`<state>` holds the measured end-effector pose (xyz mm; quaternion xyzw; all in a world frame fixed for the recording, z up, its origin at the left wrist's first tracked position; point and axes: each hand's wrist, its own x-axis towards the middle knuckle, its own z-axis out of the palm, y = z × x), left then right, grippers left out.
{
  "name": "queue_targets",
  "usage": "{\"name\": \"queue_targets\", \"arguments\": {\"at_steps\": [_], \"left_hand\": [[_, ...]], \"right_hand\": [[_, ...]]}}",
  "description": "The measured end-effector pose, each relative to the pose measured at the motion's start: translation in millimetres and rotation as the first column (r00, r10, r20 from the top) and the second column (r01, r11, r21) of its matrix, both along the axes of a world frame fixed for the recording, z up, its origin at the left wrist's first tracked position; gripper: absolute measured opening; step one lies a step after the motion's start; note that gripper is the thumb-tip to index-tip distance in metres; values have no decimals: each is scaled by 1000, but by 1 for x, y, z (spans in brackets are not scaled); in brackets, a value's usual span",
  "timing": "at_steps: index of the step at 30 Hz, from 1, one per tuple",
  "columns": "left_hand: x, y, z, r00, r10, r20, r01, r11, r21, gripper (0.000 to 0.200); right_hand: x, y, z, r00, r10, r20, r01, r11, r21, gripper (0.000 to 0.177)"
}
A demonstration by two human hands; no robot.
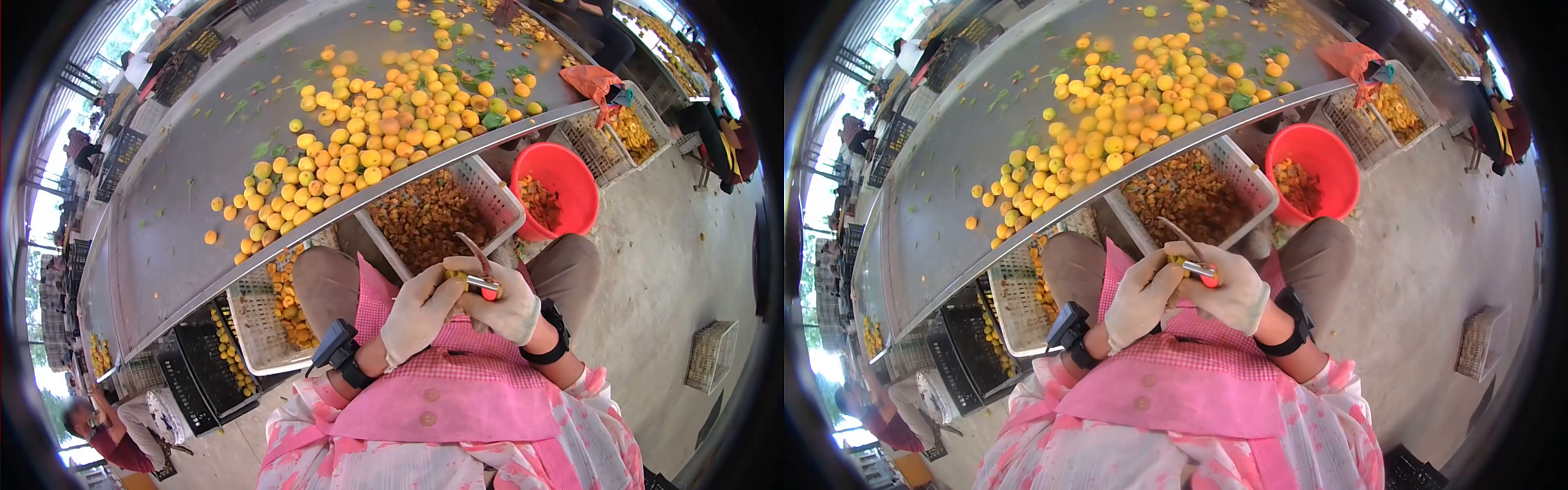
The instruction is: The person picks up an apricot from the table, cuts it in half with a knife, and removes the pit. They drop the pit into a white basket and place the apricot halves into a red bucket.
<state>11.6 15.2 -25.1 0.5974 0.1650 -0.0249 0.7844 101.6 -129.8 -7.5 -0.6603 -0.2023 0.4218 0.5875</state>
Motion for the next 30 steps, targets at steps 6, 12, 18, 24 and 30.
{"name": "queue_targets", "arguments": {"at_steps": [6, 12, 18, 24, 30], "left_hand": [[-3, 0, -15, 990, 51, 128, -79, 972, 221, 29], [-5, 3, -19, 983, 164, 86, -176, 972, 159, 35], [0, 12, -26, 994, 98, -42, -104, 981, -162, 51], [7, 12, -24, 991, 113, -74, -125, 975, -186, 41], [12, 15, -18, 981, 152, -120, -166, 979, -120, 31]], "right_hand": [[-3, 5, -5, 987, -47, -151, 65, 992, 111, 46], [-2, 13, -12, 984, -65, -168, 89, 986, 140, 44], [3, 16, -15, 971, -88, -221, 120, 984, 133, 43], [4, 22, -16, 986, -104, -134, 113, 992, 60, 43], [7, 27, -19, 990, -96, -99, 103, 992, 67, 40]]}}
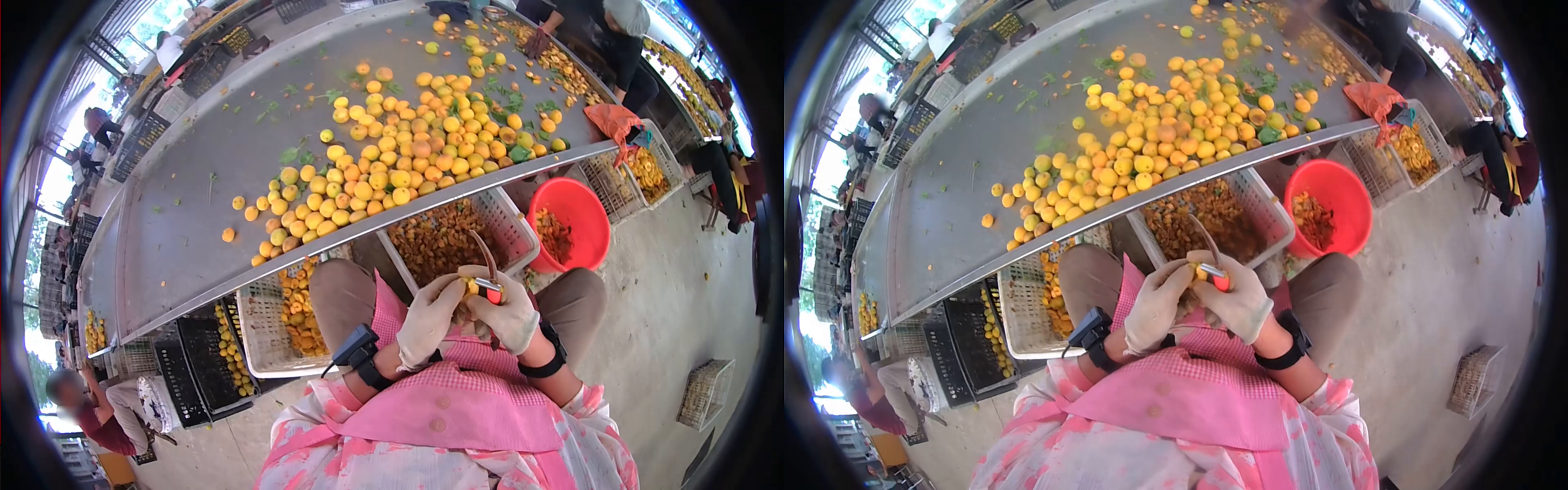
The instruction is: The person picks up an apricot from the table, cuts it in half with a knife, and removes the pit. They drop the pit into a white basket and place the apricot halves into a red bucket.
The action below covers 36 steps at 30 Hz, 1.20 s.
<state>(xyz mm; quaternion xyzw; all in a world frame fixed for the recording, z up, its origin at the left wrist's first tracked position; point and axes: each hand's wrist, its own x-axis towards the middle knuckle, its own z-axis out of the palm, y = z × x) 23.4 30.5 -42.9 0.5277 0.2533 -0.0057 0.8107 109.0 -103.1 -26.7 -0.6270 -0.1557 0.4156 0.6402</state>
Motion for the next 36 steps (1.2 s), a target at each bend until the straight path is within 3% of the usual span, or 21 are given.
{"name": "queue_targets", "arguments": {"at_steps": [6, 11, 15, 20, 23, 25, 29, 31, 33, 35, 36], "left_hand": [[0, 4, -13, 998, 24, 62, -13, 985, -170, 37], [1, 10, -22, 999, 5, 32, -2, 996, -92, 36], [4, 9, -21, 995, 96, -1, -96, 993, -68, 33], [7, 12, -23, 996, 82, -22, -83, 995, -56, 36], [9, 9, -35, 992, 77, 98, -79, 997, 20, 40], [11, 9, -49, 978, 49, 204, -112, 943, 314, 42], [9, 11, -47, 982, -58, 182, -6, 943, 333, 40], [3, 11, -28, 989, -62, 133, 56, 997, 46, 33], [-6, 22, -9, 992, -15, 125, -2, 991, 137, 25], [-24, 41, -8, 982, 106, 157, -171, 849, 499, 21], [-36, 55, -9, 970, 159, 182, -237, 768, 596, 21]], "right_hand": [[3, 5, -5, 995, -90, -37, 92, 995, 46, 41], [6, 7, -15, 977, -202, -61, 205, 978, 44, 38], [7, 4, -24, 963, -255, -92, 262, 962, 72, 38], [6, 1, -17, 960, -242, -143, 252, 966, 56, 39], [6, 1, -15, 962, -230, -147, 238, 971, 39, 41], [5, 1, -15, 965, -213, -154, 222, 974, 42, 42], [2, 4, -13, 984, -126, -128, 132, 991, 36, 43], [1, 3, -15, 990, -63, -126, 68, 997, 34, 44], [-1, 3, -12, 986, -60, -154, 67, 997, 43, 44], [0, 0, -11, 977, -70, -201, 81, 996, 48, 45], [2, -2, -10, 972, -82, -219, 98, 993, 63, 42]]}}
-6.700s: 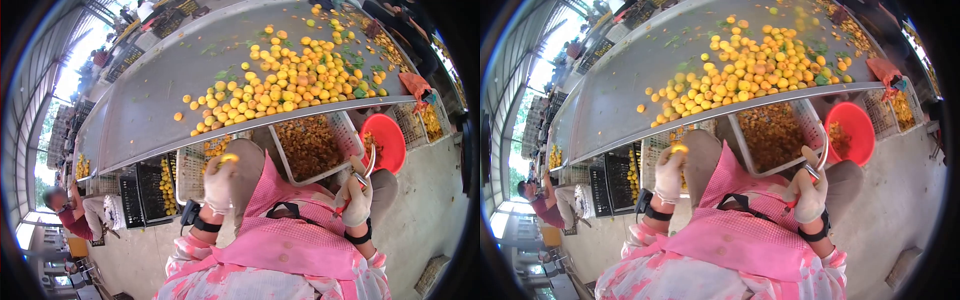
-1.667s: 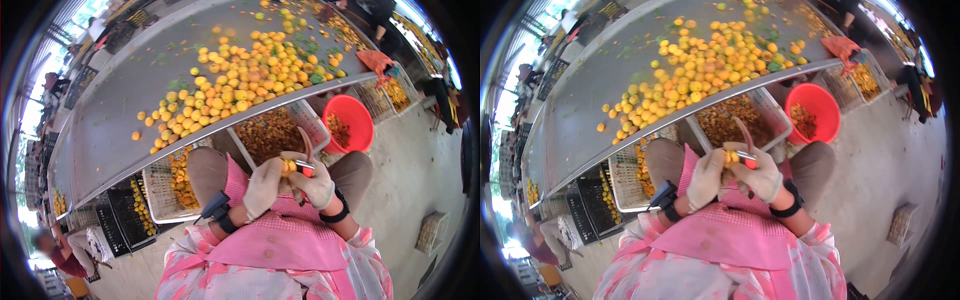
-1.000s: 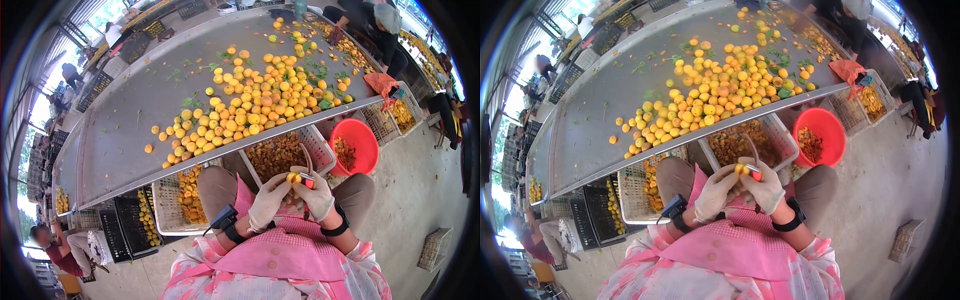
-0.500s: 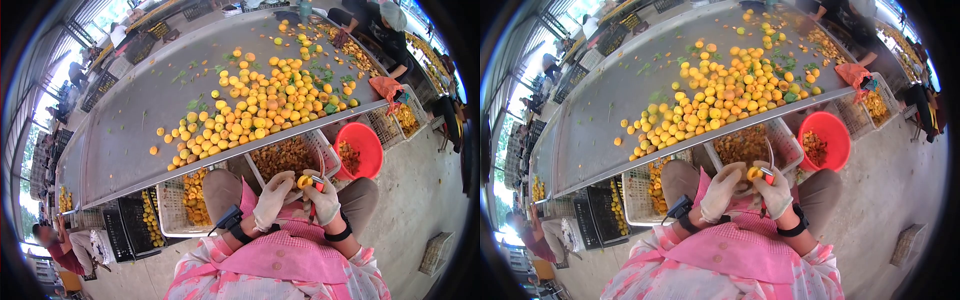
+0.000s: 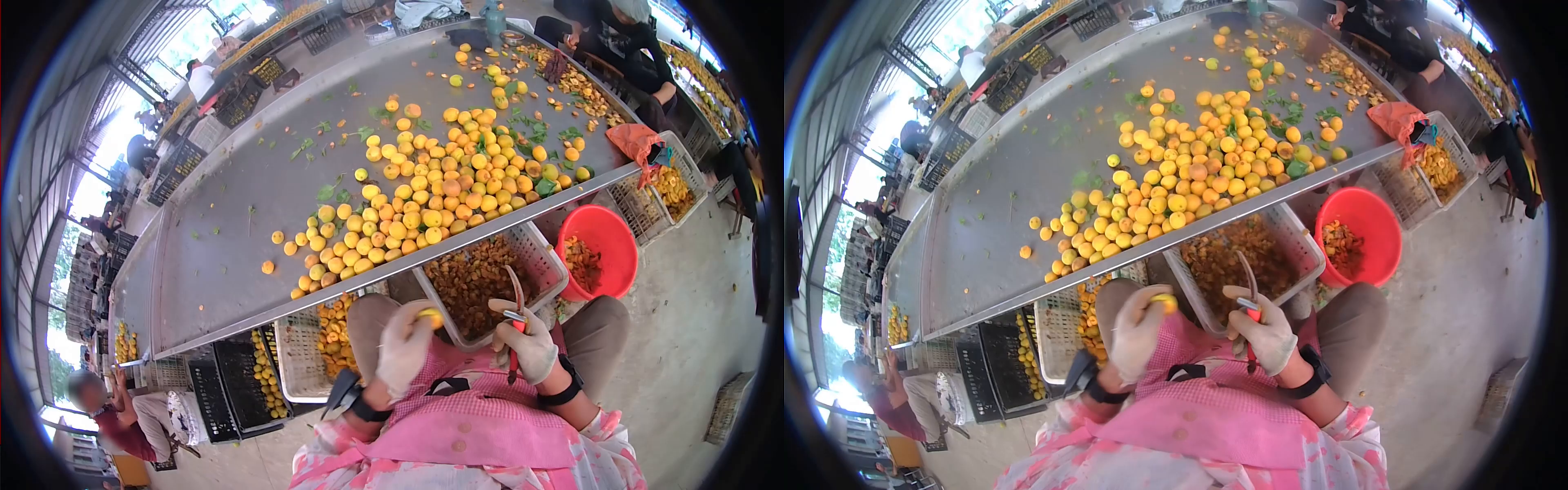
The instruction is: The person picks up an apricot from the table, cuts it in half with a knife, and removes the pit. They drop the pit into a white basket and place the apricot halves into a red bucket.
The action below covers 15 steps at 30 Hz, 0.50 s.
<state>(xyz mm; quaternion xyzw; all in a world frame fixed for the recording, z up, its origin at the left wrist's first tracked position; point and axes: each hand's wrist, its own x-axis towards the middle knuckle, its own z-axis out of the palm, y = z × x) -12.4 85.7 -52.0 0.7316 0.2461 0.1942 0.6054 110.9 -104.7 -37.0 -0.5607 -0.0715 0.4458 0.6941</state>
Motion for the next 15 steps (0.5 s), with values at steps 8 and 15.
{"name": "queue_targets", "arguments": {"at_steps": [8, 15], "left_hand": [[-80, 96, -2, 901, 409, -145, -225, 725, 651, 28], [9, 152, -2, 909, 410, -68, -347, 839, 418, 32]], "right_hand": [[10, -12, -25, 984, -146, -103, 153, 987, 56, 34], [24, -30, -40, 971, -167, -169, 175, 984, 36, 26]]}}
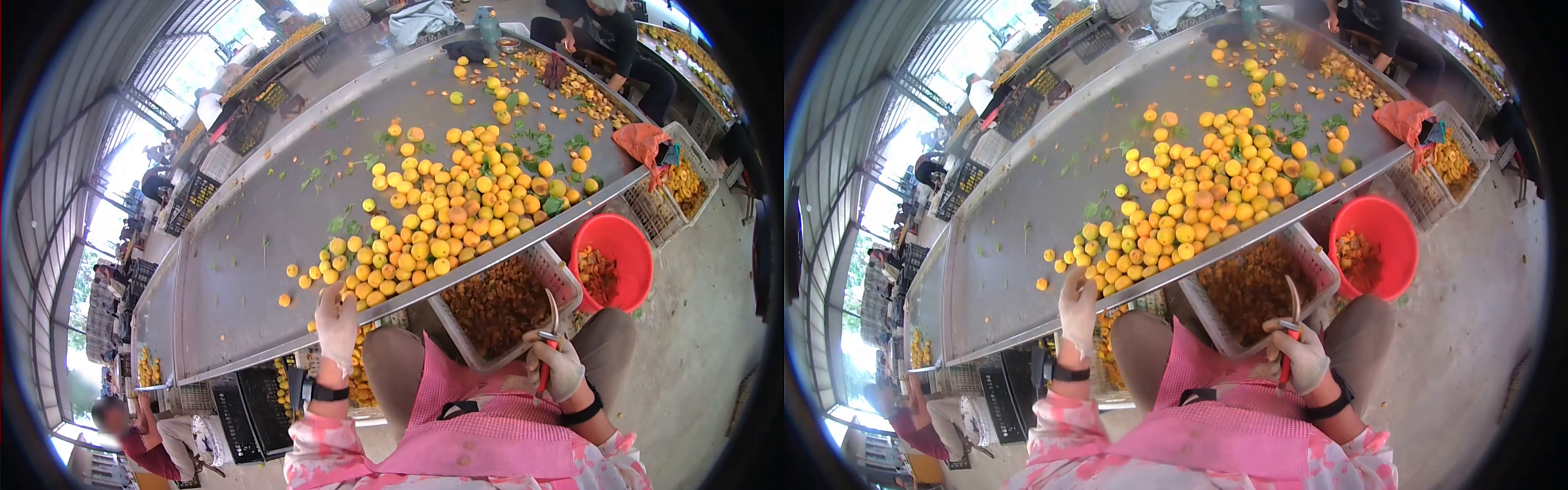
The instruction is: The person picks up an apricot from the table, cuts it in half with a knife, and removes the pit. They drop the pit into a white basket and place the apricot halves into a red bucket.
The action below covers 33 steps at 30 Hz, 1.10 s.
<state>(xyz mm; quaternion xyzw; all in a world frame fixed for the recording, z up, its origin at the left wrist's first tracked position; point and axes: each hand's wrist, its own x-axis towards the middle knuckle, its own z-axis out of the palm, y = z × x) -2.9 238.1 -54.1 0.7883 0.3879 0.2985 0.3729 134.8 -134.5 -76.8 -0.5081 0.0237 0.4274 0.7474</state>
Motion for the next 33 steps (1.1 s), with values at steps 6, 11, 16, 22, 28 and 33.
{"name": "queue_targets", "arguments": {"at_steps": [6, 11, 16, 22, 28, 33], "left_hand": [[136, 51, -3, 993, -60, -102, 67, 995, 72, 44], [232, 103, -39, 952, -103, -287, 200, 921, 334, 62], [290, 139, -55, 857, -109, -504, 270, 927, 260, 79], [328, 155, -52, 669, -240, -703, 367, 930, 32, 87], [342, 147, -52, 614, -207, -762, 320, 947, 1, 75], [338, 124, -60, 683, -24, -730, 165, 979, 121, 58]], "right_hand": [[15, -23, 1, 1000, -14, 4, 14, 999, -31, 21], [39, -21, 12, 997, -77, -23, 76, 997, -25, 19], [61, -18, 9, 995, -97, -23, 96, 995, -19, 17], [80, -9, 6, 994, -110, -15, 107, 984, -139, 18], [79, 0, -2, 995, -99, 25, 101, 988, -119, 16], [69, -3, 4, 999, -39, 37, 43, 991, -129, 19]]}}
